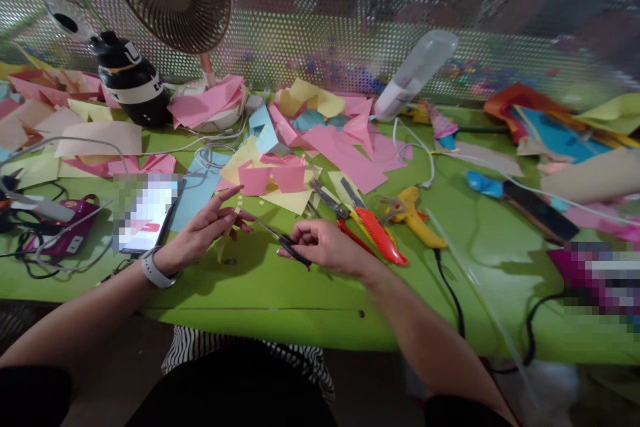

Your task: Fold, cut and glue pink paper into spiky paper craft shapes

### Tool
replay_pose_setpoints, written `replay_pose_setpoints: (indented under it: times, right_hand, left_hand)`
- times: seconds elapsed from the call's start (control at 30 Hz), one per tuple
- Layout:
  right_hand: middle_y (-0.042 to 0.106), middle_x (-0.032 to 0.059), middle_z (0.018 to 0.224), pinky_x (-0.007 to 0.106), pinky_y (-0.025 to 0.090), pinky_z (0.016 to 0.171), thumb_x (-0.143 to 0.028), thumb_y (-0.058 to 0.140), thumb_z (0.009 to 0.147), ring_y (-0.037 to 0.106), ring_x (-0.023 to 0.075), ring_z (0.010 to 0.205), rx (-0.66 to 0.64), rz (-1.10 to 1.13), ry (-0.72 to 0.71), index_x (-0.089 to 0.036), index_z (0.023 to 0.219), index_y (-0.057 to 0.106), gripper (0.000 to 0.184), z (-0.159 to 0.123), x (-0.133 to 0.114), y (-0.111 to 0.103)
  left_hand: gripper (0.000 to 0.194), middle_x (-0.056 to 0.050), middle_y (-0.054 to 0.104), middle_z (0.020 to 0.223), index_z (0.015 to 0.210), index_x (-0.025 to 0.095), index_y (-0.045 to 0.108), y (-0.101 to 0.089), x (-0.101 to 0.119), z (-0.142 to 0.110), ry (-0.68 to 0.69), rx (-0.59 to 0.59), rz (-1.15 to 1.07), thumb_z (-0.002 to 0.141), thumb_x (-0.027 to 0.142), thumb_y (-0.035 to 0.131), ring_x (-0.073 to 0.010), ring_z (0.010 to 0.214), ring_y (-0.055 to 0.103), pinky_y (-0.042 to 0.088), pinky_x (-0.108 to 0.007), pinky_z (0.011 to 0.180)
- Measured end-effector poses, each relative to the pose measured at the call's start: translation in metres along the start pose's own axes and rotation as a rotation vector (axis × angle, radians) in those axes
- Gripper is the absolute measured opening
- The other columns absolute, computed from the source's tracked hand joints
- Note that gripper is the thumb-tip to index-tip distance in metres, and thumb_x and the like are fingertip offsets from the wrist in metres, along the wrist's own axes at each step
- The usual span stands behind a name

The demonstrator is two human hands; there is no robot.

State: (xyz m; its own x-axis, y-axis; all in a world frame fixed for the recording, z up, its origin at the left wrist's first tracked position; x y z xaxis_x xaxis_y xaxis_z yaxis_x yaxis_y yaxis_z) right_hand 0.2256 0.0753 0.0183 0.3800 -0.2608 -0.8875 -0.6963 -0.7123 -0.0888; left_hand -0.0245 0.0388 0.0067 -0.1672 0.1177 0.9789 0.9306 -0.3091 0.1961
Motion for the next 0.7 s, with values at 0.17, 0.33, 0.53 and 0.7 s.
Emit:
replay_pose_setpoints:
  times: [0.17, 0.33, 0.53, 0.7]
  right_hand:
    - [0.056, -0.0036, 0.058, 0.022, 0.038, 0.046, -0.053, 0.085, 0.062, 0.049, 0.0088, 0.051, -0.002, -0.008, 0.004, -0.018, 0.071, 0.058, 0.045, -0.0007, 0.0021, -0.0016]
    - [0.058, -0.0026, 0.058, 0.023, 0.037, 0.047, -0.057, 0.083, 0.062, 0.050, 0.0092, 0.052, 0.010, -0.043, 0.019, -0.017, 0.071, 0.058, 0.048, 0.0001, 0.0038, -0.0024]
    - [0.058, -0.0022, 0.059, 0.023, 0.037, 0.049, -0.056, 0.084, 0.062, 0.049, 0.0095, 0.053, 0.001, -0.059, 0.041, -0.018, 0.072, 0.056, 0.048, -0.0024, 0.0017, -0.0052]
    - [0.057, -0.0021, 0.059, 0.024, 0.036, 0.050, -0.057, 0.082, 0.065, 0.049, 0.0096, 0.054, -0.033, -0.087, 0.033, -0.019, 0.072, 0.055, 0.047, -0.0044, 0.0011, -0.0082]
  left_hand:
    - [0.070, -0.015, 0.068, 0.124, 0.157, 0.025, 0.021, 0.0008, -0.0013, 0.0006, -0.013, 0.013, -0.110, 0.097, 0.027, 0.057, -0.0232, 0.115, 0.065, 0.052, -0.038, 0.096]
    - [0.073, -0.014, 0.070, 0.123, 0.159, 0.027, 0.018, -0.0017, -0.0068, 0.0017, 0.023, -0.018, -0.121, 0.098, 0.027, 0.057, -0.0247, 0.120, 0.063, 0.048, -0.043, 0.105]
    - [0.071, -0.013, 0.069, 0.124, 0.159, 0.030, 0.017, -0.0027, -0.0080, 0.0019, 0.041, -0.063, -0.120, 0.099, 0.026, 0.055, -0.0259, 0.121, 0.063, 0.047, -0.047, 0.107]
    - [0.069, -0.013, 0.069, 0.124, 0.159, 0.030, 0.019, -0.0020, -0.0054, 0.0014, 0.022, -0.083, -0.129, 0.099, 0.024, 0.054, -0.0254, 0.120, 0.064, 0.049, -0.044, 0.105]
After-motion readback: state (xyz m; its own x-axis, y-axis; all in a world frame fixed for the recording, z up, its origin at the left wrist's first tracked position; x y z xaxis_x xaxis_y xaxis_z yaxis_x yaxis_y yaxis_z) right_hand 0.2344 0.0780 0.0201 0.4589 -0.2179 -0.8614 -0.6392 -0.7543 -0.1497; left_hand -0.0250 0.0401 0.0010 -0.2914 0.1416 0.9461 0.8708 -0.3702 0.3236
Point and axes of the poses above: each hand's wrist, its own z-axis towards the middle knuckle, its own y-axis out of the palm, x = y × z, the point moved 1 cm from there along z, towards the middle knuckle
